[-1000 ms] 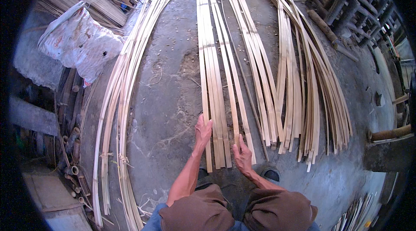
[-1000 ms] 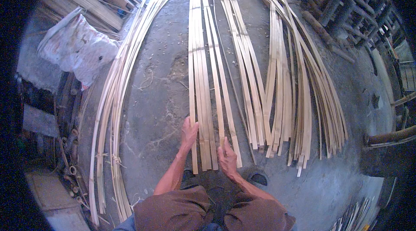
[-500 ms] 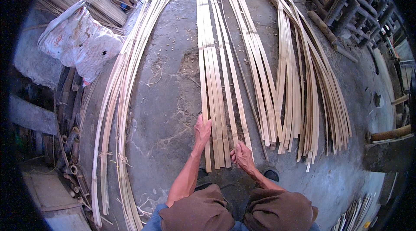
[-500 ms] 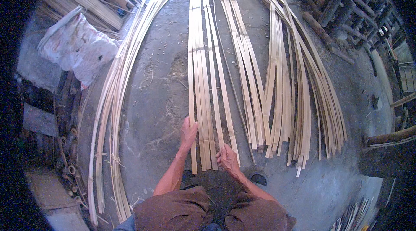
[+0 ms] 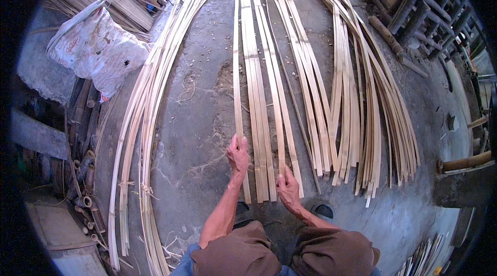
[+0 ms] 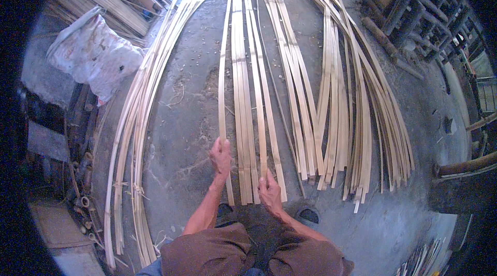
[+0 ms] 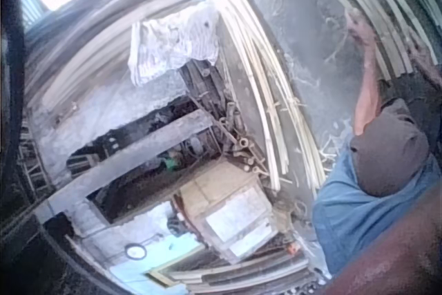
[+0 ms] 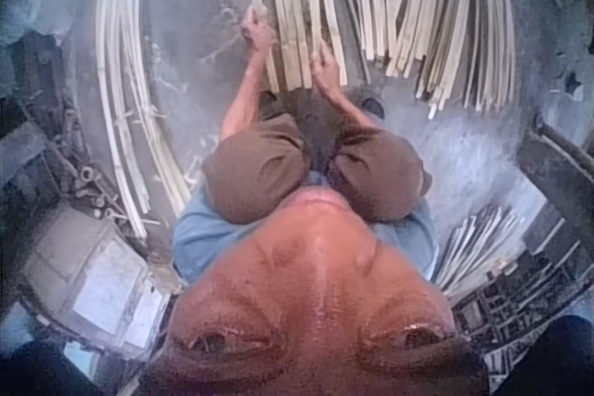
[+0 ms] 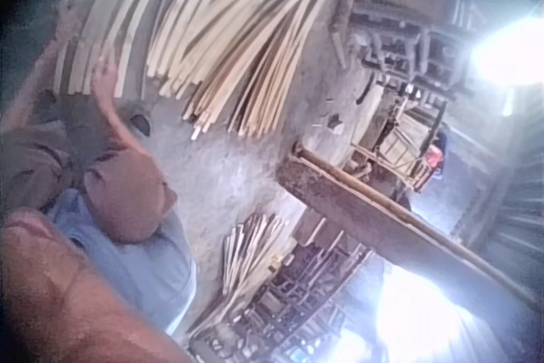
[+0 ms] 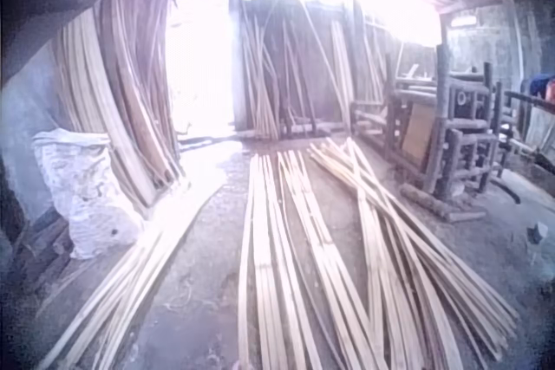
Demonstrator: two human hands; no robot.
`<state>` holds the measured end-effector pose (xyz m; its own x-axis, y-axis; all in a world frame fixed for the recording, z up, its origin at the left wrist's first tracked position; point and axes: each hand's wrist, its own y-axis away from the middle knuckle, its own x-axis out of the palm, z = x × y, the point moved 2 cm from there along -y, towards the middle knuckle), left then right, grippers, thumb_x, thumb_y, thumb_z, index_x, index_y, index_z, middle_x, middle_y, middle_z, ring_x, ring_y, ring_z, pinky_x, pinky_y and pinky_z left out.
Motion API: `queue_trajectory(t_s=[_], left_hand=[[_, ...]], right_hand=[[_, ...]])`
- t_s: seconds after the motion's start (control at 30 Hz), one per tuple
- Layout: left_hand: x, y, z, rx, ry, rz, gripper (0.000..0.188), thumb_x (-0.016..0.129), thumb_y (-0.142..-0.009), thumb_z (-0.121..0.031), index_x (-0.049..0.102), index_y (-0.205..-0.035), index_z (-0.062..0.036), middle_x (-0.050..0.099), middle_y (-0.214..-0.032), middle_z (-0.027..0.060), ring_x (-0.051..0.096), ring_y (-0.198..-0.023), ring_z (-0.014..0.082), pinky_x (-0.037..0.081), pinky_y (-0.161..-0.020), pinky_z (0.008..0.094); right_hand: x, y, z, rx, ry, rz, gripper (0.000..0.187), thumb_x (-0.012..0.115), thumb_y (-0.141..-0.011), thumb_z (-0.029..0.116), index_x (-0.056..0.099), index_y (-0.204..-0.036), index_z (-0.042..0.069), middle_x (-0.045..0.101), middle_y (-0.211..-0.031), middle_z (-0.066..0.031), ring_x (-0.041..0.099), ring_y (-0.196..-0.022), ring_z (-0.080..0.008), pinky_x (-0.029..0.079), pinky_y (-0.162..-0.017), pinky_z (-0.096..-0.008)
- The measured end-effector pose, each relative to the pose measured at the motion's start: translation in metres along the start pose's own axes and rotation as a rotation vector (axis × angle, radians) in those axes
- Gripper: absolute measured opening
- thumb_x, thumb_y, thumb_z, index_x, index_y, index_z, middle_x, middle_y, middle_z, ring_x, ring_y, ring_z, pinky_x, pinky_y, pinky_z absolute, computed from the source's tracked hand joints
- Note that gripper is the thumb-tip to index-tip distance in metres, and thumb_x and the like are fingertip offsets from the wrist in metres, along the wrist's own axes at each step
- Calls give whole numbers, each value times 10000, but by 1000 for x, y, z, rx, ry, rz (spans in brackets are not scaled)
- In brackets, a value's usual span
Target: The person gathers thin bamboo strips from a pile, unties a bundle, and arranges the strips on the floor into neat parallel rows. The person repeatedly picks up, aligns, and places the strips to form organized stacks.
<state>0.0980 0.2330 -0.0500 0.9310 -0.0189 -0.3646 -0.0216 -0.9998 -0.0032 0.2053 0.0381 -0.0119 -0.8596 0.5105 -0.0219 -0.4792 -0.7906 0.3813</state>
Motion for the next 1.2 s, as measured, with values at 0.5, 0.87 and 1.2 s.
queue_trajectory(t_s=[0.5,0.87,1.2], left_hand=[[-16,-52,9,464,-547,-205,383,619,-918,-253,557,-1194,4,626,-839,115,594,-691,231,478,-714,399],[9,-12,-51,-75,61,354,404,536,-964,-262,520,-1256,18,658,-875,155,640,-704,202,526,-695,361],[21,-4,-3,111,-162,197,455,518,-940,-208,498,-1289,83,628,-1037,312,619,-929,449,480,-829,491]], right_hand=[[51,-7,-2,2,-131,132,537,424,-1031,143,224,-1529,115,503,-752,13,471,-596,-54,421,-489,-210],[85,-1,-6,228,-307,342,547,375,-1040,155,156,-1541,162,575,-905,-46,593,-700,-123,534,-611,-272],[61,-8,-30,-69,402,425,436,424,-1018,168,405,-1443,72,627,-882,-47,607,-769,-118,509,-699,-263]])
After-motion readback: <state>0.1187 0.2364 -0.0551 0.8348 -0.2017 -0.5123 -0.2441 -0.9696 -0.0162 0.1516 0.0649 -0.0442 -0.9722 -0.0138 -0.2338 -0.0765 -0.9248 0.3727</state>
